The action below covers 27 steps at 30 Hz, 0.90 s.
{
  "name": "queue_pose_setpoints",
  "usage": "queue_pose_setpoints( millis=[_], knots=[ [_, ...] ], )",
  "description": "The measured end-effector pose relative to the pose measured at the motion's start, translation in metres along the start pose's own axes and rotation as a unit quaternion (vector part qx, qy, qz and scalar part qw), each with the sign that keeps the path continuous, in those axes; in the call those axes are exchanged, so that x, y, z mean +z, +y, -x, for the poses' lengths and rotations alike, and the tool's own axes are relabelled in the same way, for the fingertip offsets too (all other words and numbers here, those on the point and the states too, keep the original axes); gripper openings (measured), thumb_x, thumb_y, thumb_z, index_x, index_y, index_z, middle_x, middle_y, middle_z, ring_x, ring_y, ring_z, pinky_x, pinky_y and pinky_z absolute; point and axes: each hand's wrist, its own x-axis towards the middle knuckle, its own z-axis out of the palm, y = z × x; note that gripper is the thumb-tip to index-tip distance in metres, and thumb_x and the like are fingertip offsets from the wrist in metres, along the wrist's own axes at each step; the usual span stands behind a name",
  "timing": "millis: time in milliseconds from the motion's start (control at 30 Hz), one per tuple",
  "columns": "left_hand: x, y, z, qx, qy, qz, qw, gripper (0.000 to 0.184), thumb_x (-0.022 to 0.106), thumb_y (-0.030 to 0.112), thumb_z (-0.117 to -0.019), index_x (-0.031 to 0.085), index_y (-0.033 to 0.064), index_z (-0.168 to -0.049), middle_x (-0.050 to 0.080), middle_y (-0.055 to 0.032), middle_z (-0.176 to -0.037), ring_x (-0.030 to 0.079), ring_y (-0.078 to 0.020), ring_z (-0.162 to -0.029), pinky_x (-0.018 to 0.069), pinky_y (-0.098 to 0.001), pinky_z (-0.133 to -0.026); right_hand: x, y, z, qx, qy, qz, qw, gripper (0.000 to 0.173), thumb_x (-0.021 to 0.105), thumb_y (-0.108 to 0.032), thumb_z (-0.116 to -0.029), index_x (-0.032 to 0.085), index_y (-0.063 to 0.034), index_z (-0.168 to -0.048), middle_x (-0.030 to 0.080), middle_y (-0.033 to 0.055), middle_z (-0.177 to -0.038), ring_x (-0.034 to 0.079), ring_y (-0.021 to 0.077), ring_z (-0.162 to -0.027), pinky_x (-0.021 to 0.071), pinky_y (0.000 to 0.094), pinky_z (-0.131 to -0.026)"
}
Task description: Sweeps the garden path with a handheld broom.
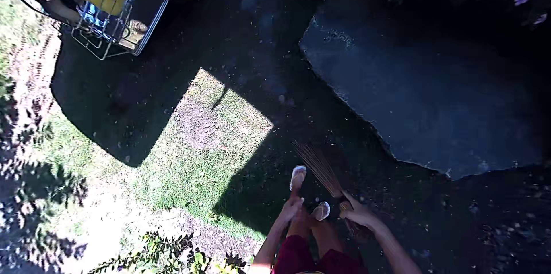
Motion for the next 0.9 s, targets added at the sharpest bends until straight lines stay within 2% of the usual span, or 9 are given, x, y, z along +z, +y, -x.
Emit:
queue_pose_setpoints(
  millis=[67,133,200,267,400,567,733,833,900],
  knots=[
    [0.014,0.048,-0.022,-0.012,-0.002,0.028,1.000,0.062,0.045,0.038,-0.1091,0.029,0.0024,-0.157,0.049,-0.0290,-0.146,0.054,-0.0416,-0.129,0.0463,-0.0555,-0.103,0.039,-0.032,-0.031,-0.082,0.003,-0.088,0.993,0.097,0.075,-0.010,-0.0899,0.012,-0.0139,-0.164,0.040,0.0317,-0.153,0.045,0.0456,-0.138,0.0374,0.0583,-0.113],
    [0.009,0.074,-0.056,-0.016,0.088,0.049,0.995,0.084,0.064,0.029,-0.1010,0.011,0.0004,-0.159,0.045,-0.0321,-0.147,0.052,-0.0405,-0.131,0.0456,-0.0523,-0.107,0.073,-0.065,-0.074,-0.162,-0.002,-0.169,0.972,0.094,0.076,-0.008,-0.0881,0.019,-0.0069,-0.162,0.039,0.0306,-0.154,0.043,0.0424,-0.141,0.0361,0.0549,-0.115],
    [-0.014,0.081,-0.100,-0.022,0.190,0.006,0.982,0.102,0.078,0.021,-0.0901,0.005,-0.0010,-0.159,0.044,-0.0358,-0.145,0.052,-0.0430,-0.130,0.0460,-0.0526,-0.106,0.089,-0.094,-0.117,-0.212,-0.034,-0.244,0.946,0.091,0.073,-0.002,-0.0880,0.018,-0.0020,-0.161,0.035,0.0265,-0.158,0.039,0.0350,-0.145,0.0333,0.0479,-0.119],
    [-0.029,0.074,-0.124,-0.052,0.206,-0.052,0.976,0.107,0.079,0.020,-0.0887,0.002,0.0000,-0.160,0.041,-0.0366,-0.147,0.051,-0.0443,-0.131,0.0453,-0.0535,-0.107,0.104,-0.099,-0.136,-0.202,-0.052,-0.314,0.926,0.085,0.068,0.002,-0.0897,0.020,-0.0011,-0.160,0.037,0.0239,-0.157,0.040,0.0309,-0.144,0.0345,0.0443,-0.118],
    [0.001,0.052,-0.103,-0.064,0.007,-0.147,0.987,0.106,0.077,0.015,-0.0895,-0.001,-0.0011,-0.159,0.039,-0.0328,-0.151,0.049,-0.0380,-0.135,0.0431,-0.0492,-0.111,0.132,-0.063,-0.091,-0.074,0.061,-0.460,0.883,0.073,0.066,-0.002,-0.0936,0.029,-0.0004,-0.157,0.040,0.0276,-0.154,0.042,0.0370,-0.141,0.0362,0.0520,-0.114],
    [0.047,0.040,-0.058,-0.015,-0.148,-0.151,0.977,0.078,0.071,0.008,-0.0933,0.026,-0.0025,-0.156,0.044,-0.0283,-0.151,0.049,-0.0334,-0.136,0.0396,-0.0455,-0.114,0.145,-0.041,-0.017,-0.043,0.165,-0.544,0.822,0.090,0.058,0.004,-0.0947,-0.003,0.0001,-0.161,0.017,0.0305,-0.163,0.029,0.0370,-0.148,0.0285,0.0481,-0.119],
    [0.009,0.062,-0.042,0.058,-0.004,-0.105,0.993,0.096,0.071,0.011,-0.0937,0.003,0.0008,-0.162,0.039,-0.0320,-0.153,0.049,-0.0360,-0.137,0.0412,-0.0465,-0.114,0.139,-0.060,-0.038,-0.149,0.104,-0.461,0.869,0.093,0.069,-0.005,-0.0863,0.014,0.0014,-0.160,0.026,0.0296,-0.161,0.033,0.0376,-0.147,0.0315,0.0499,-0.119],
    [-0.037,0.102,-0.074,0.087,0.111,-0.131,0.981,0.104,0.070,0.010,-0.0946,-0.011,0.0022,-0.161,0.028,-0.0353,-0.158,0.041,-0.0409,-0.143,0.0362,-0.0481,-0.117,0.106,-0.112,-0.080,-0.182,-0.040,-0.488,0.852,0.084,0.063,-0.003,-0.0945,0.014,-0.0083,-0.162,0.037,0.0264,-0.155,0.054,0.0356,-0.128,0.0509,0.0510,-0.100],
    [-0.060,0.117,-0.110,0.081,0.136,-0.152,0.976,0.109,0.071,0.010,-0.0945,-0.016,0.0029,-0.159,0.026,-0.0369,-0.157,0.042,-0.0419,-0.141,0.0375,-0.0483,-0.116,0.096,-0.133,-0.121,-0.176,-0.083,-0.527,0.827,0.077,0.059,-0.006,-0.0979,0.017,-0.0124,-0.162,0.049,0.0269,-0.141,0.063,0.0338,-0.105,0.0548,0.0488,-0.084]
  ],
)
